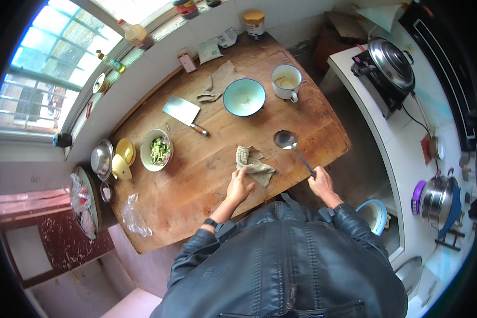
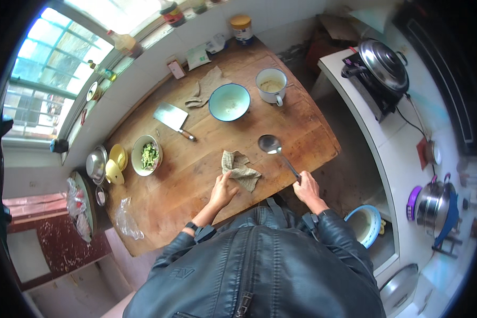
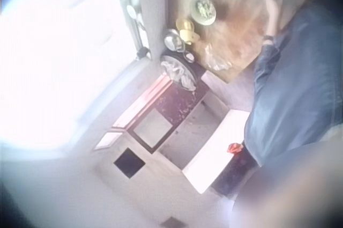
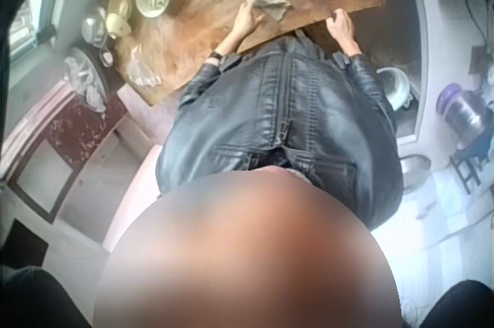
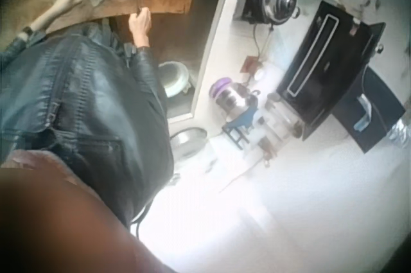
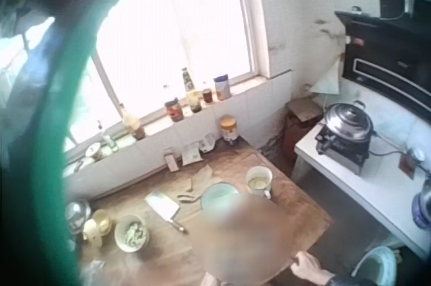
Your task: The person seasons a bowl of chopped vegetables by adding salt, a yellow powder, and red powder using small spoons. They then move a pot on the stove and walk out of the kitchen.
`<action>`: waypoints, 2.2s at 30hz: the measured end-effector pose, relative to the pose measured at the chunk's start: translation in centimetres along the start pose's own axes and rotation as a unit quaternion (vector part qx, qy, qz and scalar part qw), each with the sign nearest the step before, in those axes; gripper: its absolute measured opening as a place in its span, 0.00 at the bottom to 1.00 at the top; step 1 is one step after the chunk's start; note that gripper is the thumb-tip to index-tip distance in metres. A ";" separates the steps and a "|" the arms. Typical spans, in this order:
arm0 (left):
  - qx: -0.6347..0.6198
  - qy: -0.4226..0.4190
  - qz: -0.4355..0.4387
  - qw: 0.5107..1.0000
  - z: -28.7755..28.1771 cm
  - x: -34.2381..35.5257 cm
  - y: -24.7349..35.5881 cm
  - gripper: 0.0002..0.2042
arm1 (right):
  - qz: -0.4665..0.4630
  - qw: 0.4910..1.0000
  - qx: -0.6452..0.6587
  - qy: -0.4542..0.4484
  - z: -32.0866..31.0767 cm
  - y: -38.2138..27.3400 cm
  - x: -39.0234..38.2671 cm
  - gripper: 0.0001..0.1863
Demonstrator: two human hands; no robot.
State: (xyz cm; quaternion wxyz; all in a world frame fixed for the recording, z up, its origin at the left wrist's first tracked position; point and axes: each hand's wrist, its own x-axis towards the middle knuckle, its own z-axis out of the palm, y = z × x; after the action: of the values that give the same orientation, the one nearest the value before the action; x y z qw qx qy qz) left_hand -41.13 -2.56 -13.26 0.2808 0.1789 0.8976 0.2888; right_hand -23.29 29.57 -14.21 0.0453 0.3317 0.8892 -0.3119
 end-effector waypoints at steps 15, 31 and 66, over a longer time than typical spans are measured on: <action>0.287 0.045 0.309 0.906 5.1 22.1 4.3 0.22 | 0.336 0.683 0.631 0.150 -3.4 1.7 -37.3 0.05; 0.008 -0.419 0.386 0.822 25.2 -16.0 16.7 0.18 | 0.412 0.610 0.595 0.323 7.0 8.8 -69.5 0.06; 0.071 -0.722 0.409 0.554 90.8 -96.5 50.0 0.16 | 0.570 0.221 0.368 0.701 -2.7 53.3 -138.8 0.19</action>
State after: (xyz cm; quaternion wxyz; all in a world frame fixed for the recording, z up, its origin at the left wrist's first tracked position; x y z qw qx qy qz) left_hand 97.03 27.20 -4.96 0.6726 0.6943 0.2423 0.0820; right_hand 117.67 -15.56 -0.15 -0.5572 0.8154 -0.0758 -0.1376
